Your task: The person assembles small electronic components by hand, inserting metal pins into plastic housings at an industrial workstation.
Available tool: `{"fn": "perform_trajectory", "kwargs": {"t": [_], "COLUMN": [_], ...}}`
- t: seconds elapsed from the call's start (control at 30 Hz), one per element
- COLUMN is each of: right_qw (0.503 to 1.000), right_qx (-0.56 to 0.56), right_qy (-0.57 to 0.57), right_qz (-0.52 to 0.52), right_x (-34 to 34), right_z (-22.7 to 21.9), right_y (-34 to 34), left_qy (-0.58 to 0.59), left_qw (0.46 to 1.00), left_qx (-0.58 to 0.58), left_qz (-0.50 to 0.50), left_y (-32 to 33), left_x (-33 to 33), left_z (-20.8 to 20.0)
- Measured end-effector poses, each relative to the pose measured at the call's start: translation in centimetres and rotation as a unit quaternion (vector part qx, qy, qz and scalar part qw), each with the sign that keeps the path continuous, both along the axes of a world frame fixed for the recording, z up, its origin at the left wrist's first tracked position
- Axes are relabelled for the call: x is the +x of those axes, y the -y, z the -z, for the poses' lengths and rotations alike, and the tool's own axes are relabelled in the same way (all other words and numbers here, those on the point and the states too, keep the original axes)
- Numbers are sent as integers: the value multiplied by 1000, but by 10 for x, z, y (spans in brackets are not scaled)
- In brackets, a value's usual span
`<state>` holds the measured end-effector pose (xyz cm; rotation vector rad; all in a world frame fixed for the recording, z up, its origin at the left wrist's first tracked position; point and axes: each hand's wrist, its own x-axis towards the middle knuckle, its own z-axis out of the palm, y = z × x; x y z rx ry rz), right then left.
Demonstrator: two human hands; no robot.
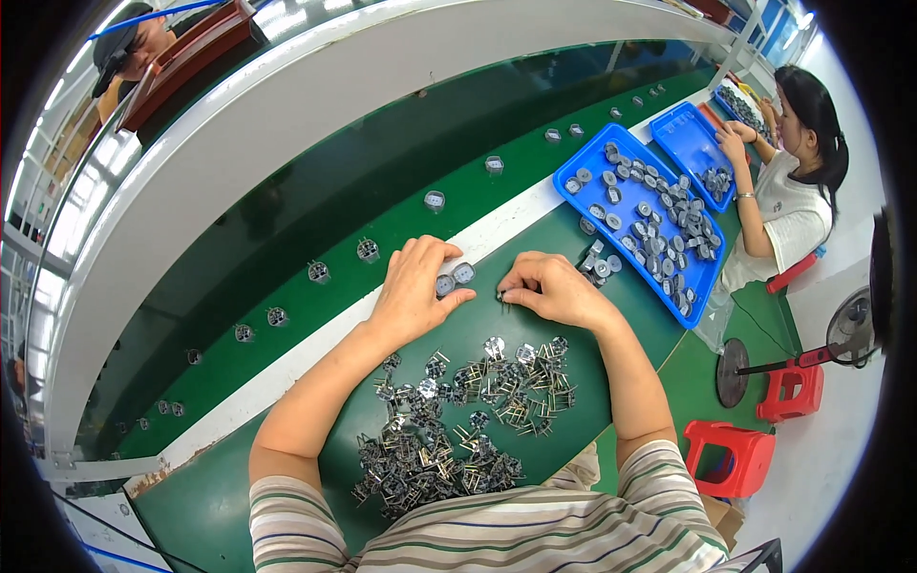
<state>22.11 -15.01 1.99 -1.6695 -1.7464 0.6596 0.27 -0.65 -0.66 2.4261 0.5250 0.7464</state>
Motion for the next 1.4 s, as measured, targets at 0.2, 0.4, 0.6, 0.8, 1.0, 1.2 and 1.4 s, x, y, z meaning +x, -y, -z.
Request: {"fn": "perform_trajectory", "kwargs": {"t": [0.2, 0.4, 0.6, 0.8, 1.0, 1.2, 1.4], "right_qw": [994, 994, 998, 998, 982, 993, 971], "right_qx": [-39, 31, 25, 5, -7, 113, 178], "right_qy": [43, 74, 49, 61, -154, -10, 156], "right_qz": [90, 76, -37, 28, 110, 43, 16], "right_x": [-2, 9, 14, -4, -19, -22, -35], "right_z": [-5, -4, -4, -1, 4, 17, 5], "right_y": [0, 6, 6, 0, -8, -14, -16], "left_qy": [-64, -41, -62, -58, -52, -44, -44], "left_qw": [994, 994, 992, 993, 994, 994, 995], "left_qx": [-44, -31, -38, -31, -27, -15, -15], "left_qz": [71, 94, 105, 102, 97, 103, 94], "left_y": [3, 11, 6, 7, 6, 5, 4], "left_x": [-3, -1, -2, -1, 0, 1, -1], "left_z": [-4, -6, -2, 0, 1, 3, 6]}}
